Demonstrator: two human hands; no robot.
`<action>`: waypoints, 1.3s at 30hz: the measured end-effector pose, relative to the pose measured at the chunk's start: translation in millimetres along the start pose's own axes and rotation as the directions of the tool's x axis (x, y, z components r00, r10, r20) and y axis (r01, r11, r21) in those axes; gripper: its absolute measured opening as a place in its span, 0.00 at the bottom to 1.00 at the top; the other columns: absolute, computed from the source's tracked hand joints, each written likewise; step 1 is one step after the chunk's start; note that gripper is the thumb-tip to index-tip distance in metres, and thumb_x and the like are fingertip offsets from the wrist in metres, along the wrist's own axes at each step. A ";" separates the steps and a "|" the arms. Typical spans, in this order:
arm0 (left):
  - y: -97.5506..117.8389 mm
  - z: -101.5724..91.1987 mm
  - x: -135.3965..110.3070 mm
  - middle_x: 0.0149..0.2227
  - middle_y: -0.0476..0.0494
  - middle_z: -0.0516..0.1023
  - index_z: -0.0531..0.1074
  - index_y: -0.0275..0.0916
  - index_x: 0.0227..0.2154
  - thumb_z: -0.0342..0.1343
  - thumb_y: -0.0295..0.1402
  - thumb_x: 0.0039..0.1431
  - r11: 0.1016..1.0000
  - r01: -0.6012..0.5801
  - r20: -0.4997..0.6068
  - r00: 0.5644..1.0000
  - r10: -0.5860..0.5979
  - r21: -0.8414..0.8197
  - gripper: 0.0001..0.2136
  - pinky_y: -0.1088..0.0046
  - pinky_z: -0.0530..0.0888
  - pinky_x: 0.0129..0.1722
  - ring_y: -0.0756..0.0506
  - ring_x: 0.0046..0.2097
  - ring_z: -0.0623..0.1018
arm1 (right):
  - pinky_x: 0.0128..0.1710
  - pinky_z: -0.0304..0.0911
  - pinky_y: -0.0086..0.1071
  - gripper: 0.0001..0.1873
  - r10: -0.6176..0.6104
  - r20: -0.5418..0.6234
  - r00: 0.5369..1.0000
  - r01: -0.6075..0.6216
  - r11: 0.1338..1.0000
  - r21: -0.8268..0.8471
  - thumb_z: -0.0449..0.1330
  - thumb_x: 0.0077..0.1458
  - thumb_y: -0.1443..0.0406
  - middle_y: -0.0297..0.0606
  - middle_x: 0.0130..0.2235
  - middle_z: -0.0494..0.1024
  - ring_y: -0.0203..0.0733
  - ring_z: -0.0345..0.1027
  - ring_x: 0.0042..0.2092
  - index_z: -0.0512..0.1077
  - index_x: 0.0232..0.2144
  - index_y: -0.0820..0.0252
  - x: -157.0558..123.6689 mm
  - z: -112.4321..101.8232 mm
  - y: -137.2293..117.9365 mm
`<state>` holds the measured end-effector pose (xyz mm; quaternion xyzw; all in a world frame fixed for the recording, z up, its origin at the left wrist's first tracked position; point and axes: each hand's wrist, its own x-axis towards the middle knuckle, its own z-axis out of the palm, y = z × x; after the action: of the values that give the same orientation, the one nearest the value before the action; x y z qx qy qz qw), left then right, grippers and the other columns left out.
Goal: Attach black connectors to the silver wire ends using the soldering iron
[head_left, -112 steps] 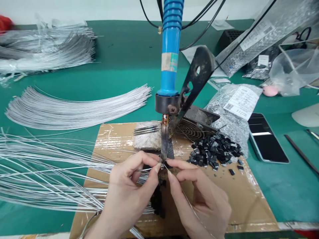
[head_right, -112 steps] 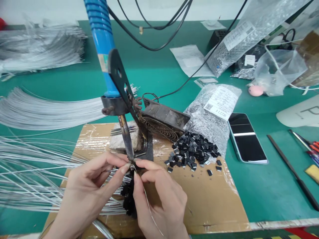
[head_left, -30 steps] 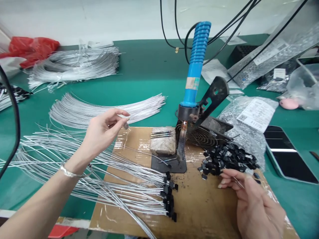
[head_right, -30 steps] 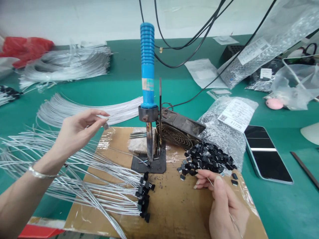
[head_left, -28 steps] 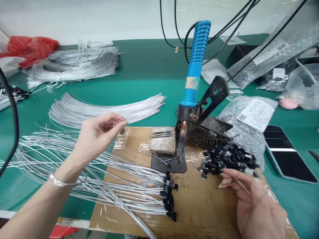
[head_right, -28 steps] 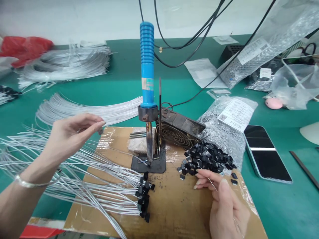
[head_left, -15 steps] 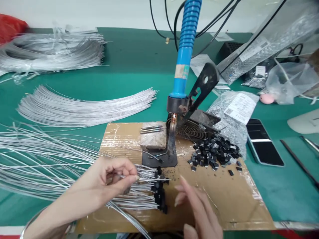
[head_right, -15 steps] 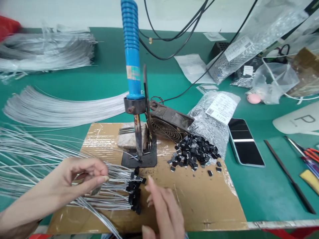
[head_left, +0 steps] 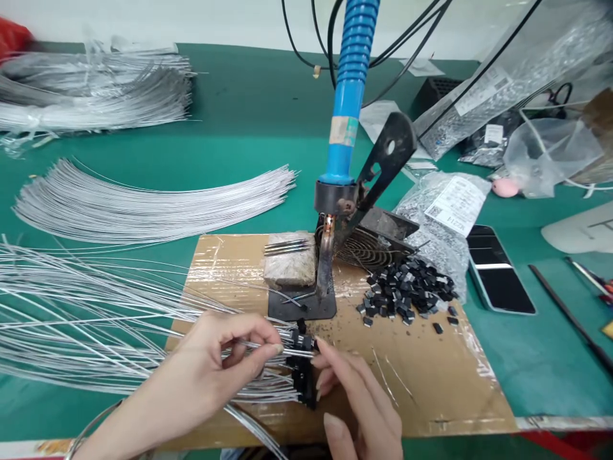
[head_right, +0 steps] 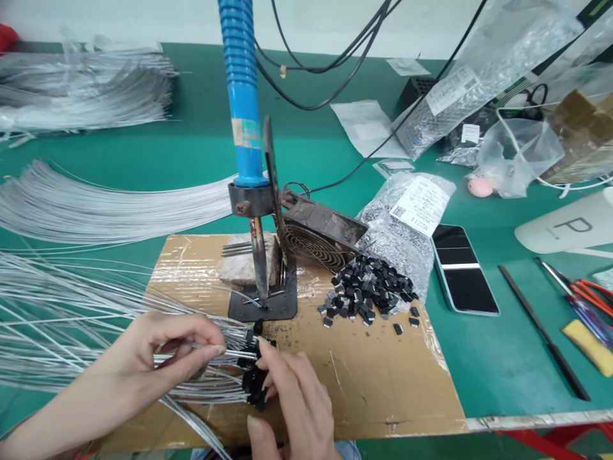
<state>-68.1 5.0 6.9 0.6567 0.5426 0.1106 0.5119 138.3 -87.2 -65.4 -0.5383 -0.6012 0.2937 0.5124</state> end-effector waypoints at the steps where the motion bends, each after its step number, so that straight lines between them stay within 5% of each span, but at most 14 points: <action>1: 0.6 0.5 -0.4 0.26 0.50 0.74 0.79 0.44 0.32 0.54 0.46 0.71 1.000 0.007 0.010 1.000 -0.007 0.002 0.17 0.71 0.59 0.26 0.47 0.27 0.64 | 0.37 0.68 0.33 0.19 0.051 0.016 0.999 -0.052 0.995 0.084 0.52 0.75 0.58 0.39 0.44 0.77 0.40 0.72 0.36 0.71 0.62 0.48 6.2 -3.5 -2.2; 5: 1.5 3.0 -2.5 0.27 0.51 0.75 0.79 0.43 0.31 0.54 0.45 0.72 1.000 0.017 0.031 0.999 -0.017 0.025 0.16 0.71 0.60 0.28 0.47 0.29 0.64 | 0.30 0.59 0.28 0.08 0.212 0.191 0.958 -0.245 0.954 0.171 0.57 0.71 0.63 0.30 0.32 0.70 0.34 0.66 0.31 0.75 0.38 0.52 33.4 -20.3 -10.1; 10: -1.5 7.4 -6.2 0.29 0.50 0.79 0.81 0.45 0.33 0.54 0.41 0.71 1.000 0.009 0.046 0.999 -0.010 0.018 0.14 0.72 0.62 0.28 0.47 0.29 0.68 | 0.31 0.54 0.30 0.13 0.172 0.369 0.913 -0.227 0.967 0.111 0.57 0.71 0.65 0.29 0.30 0.65 0.34 0.61 0.31 0.67 0.30 0.55 45.9 -24.9 -10.5; 19: 14.0 32.4 -8.9 0.38 0.51 0.83 0.78 0.49 0.42 0.51 0.34 0.74 0.980 -0.111 -0.008 0.993 0.114 0.163 0.09 0.71 0.71 0.42 0.45 0.40 0.79 | 0.35 0.55 0.32 0.12 0.001 0.298 0.955 -0.020 0.998 0.064 0.52 0.70 0.73 0.31 0.32 0.64 0.38 0.61 0.34 0.65 0.34 0.55 40.4 -18.0 -2.9; 26: 25.0 52.8 0.9 0.27 0.53 0.73 0.76 0.46 0.34 0.51 0.34 0.74 0.993 -0.086 -0.077 0.993 0.092 0.085 0.12 0.71 0.66 0.34 0.47 0.32 0.73 | 0.33 0.58 0.29 0.12 -0.025 0.247 0.969 0.019 1.000 0.024 0.54 0.70 0.75 0.30 0.31 0.65 0.35 0.62 0.32 0.68 0.34 0.55 37.6 -23.2 3.3; 29: 24.3 52.8 2.7 0.27 0.54 0.71 0.75 0.45 0.32 0.52 0.34 0.73 0.998 -0.060 -0.059 0.996 0.060 -0.002 0.12 0.72 0.64 0.30 0.48 0.30 0.70 | 0.29 0.56 0.29 0.13 0.100 0.128 0.987 -0.108 0.993 0.055 0.56 0.72 0.69 0.29 0.29 0.66 0.34 0.60 0.29 0.70 0.32 0.55 37.5 -22.3 2.8; 32: 19.0 51.9 3.7 0.27 0.53 0.70 0.75 0.45 0.32 0.52 0.35 0.73 0.994 -0.039 -0.096 0.995 0.029 -0.098 0.12 0.72 0.62 0.29 0.48 0.30 0.68 | 0.26 0.54 0.29 0.20 0.348 -0.034 0.937 -0.335 0.921 0.201 0.57 0.74 0.61 0.28 0.24 0.64 0.33 0.57 0.25 0.70 0.26 0.56 40.8 -26.1 6.6; 36: 12.9 48.6 7.0 0.26 0.53 0.69 0.74 0.44 0.31 0.52 0.39 0.73 0.986 0.008 -0.096 0.995 -0.024 -0.167 0.13 0.70 0.61 0.30 0.47 0.29 0.67 | 0.22 0.62 0.29 0.31 0.447 0.101 0.889 -0.423 0.716 0.555 0.46 0.75 0.48 0.33 0.27 0.69 0.35 0.66 0.24 0.81 0.34 0.56 45.0 -36.1 14.4; 39: 12.7 44.3 9.8 0.26 0.51 0.72 0.76 0.43 0.32 0.53 0.42 0.71 0.986 0.033 -0.102 0.994 -0.050 -0.161 0.14 0.70 0.62 0.30 0.47 0.29 0.69 | 0.24 0.66 0.28 0.34 0.540 0.139 0.830 -0.508 0.628 0.590 0.44 0.75 0.46 0.35 0.28 0.72 0.35 0.69 0.25 0.85 0.39 0.56 43.7 -35.5 11.8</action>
<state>-25.6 -9.9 -7.1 0.5958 0.5719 0.1774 0.5353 180.0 -49.9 -52.2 -0.5043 -0.2791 0.5916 0.5637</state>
